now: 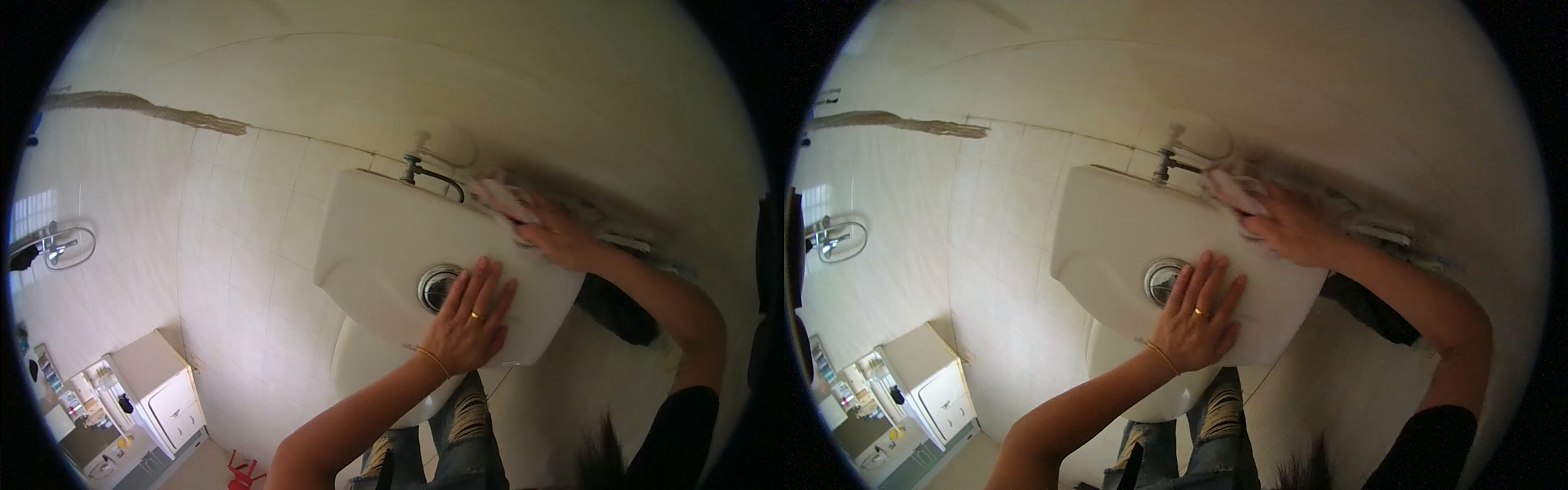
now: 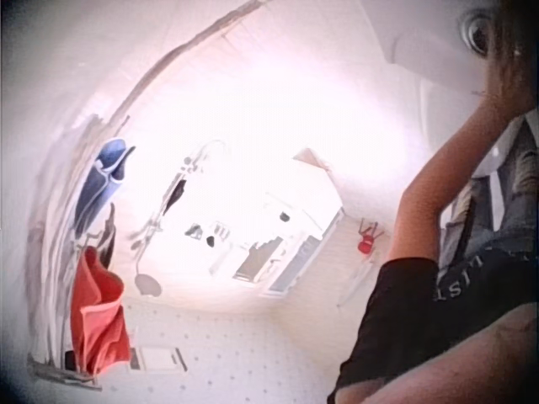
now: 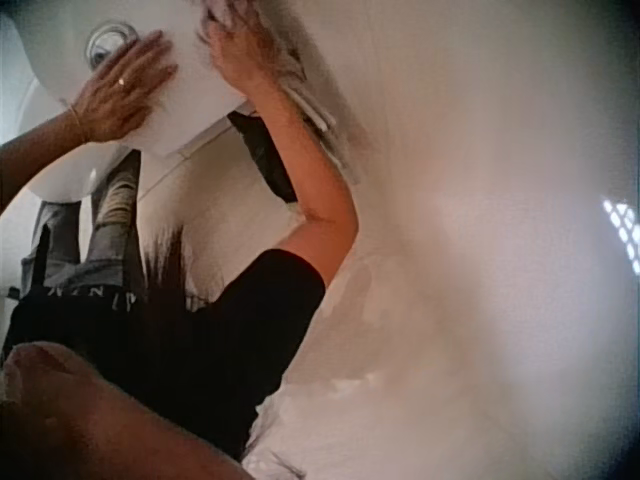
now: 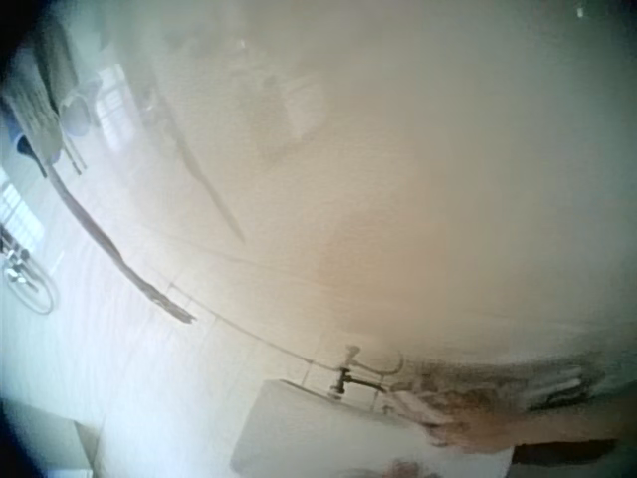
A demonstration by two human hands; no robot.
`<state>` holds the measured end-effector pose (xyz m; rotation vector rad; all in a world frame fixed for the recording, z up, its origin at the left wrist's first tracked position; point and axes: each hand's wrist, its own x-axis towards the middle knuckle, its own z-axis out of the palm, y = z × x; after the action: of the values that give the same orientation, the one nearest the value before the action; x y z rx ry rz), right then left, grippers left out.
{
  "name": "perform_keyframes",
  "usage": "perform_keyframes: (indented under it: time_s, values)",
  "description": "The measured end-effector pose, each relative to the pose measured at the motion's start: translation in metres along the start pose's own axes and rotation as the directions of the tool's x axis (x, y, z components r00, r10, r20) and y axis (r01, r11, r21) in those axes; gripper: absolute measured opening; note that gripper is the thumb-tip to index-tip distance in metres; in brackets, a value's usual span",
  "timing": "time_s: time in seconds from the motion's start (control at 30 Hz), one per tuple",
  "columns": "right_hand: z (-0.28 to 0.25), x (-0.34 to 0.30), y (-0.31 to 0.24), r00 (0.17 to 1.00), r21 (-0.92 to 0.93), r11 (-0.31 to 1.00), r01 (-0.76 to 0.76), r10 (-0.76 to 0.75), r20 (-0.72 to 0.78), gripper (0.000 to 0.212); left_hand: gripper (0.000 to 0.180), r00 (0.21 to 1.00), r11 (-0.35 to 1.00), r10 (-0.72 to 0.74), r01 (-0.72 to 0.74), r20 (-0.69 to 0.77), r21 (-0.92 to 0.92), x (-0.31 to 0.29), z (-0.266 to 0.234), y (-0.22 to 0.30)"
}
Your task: The person wipes a frosted glass door and then cleans a toilet using a cloth. They move a red plastic stool aside to access the door, wipe the door surface and frame, then proceed to wipe the toilet seat, lid, tank, and base.
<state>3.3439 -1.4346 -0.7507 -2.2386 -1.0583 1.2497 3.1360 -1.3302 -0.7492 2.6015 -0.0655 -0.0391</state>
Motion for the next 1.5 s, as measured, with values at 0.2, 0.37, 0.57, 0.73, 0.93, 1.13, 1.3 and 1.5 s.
perform_keyframes:
  time_s: [0.2,0.37,0.57,0.73,0.93,1.13,1.3,1.5]
  values:
    - [0.038,0.188,-0.067,0.924,0.264,0.89,0.373,-0.383,-0.015,0.057,0.066,1.0,0.997,0.02,-0.019,0.017,-0.074,-0.001,0.002,-0.004]
    - [0.058,0.292,-0.088,0.742,0.317,0.859,0.403,-0.509,0.437,0.054,0.054,0.997,0.995,0.061,-0.063,-0.037,-0.072,0.002,-0.002,-0.006]
    - [0.097,0.327,0.027,0.918,0.37,0.912,-0.175,0.016,0.396,0.069,0.055,0.998,0.993,0.052,-0.055,-0.032,-0.105,0.01,-0.001,-0.003]
    - [0.098,0.277,0.031,0.877,0.251,0.928,-0.273,0.133,0.463,0.077,0.056,1.0,1.0,-0.003,0.003,-0.024,-0.014,-0.003,0.0,-0.005]
    - [0.087,0.226,0.069,0.877,0.2,0.927,-0.317,0.207,0.434,0.075,0.06,1.0,1.0,-0.027,0.027,0.013,-0.008,0.003,-0.002,-0.003]
    - [0.095,0.149,0.162,0.983,0.013,0.998,-0.055,0.052,0.176,0.062,0.068,1.0,1.0,-0.015,0.015,-0.012,0.0,0.007,0.0,0.0]
    - [0.097,0.119,0.14,0.937,0.182,0.919,-0.349,0.335,0.102,0.056,0.067,1.0,0.999,-0.019,0.019,0.016,0.038,0.002,-0.008,-0.005]
    - [0.114,0.072,0.21,0.845,0.224,0.816,-0.533,0.528,0.09,0.047,0.062,0.998,0.998,0.051,-0.048,-0.045,0.051,0.002,-0.001,-0.003]
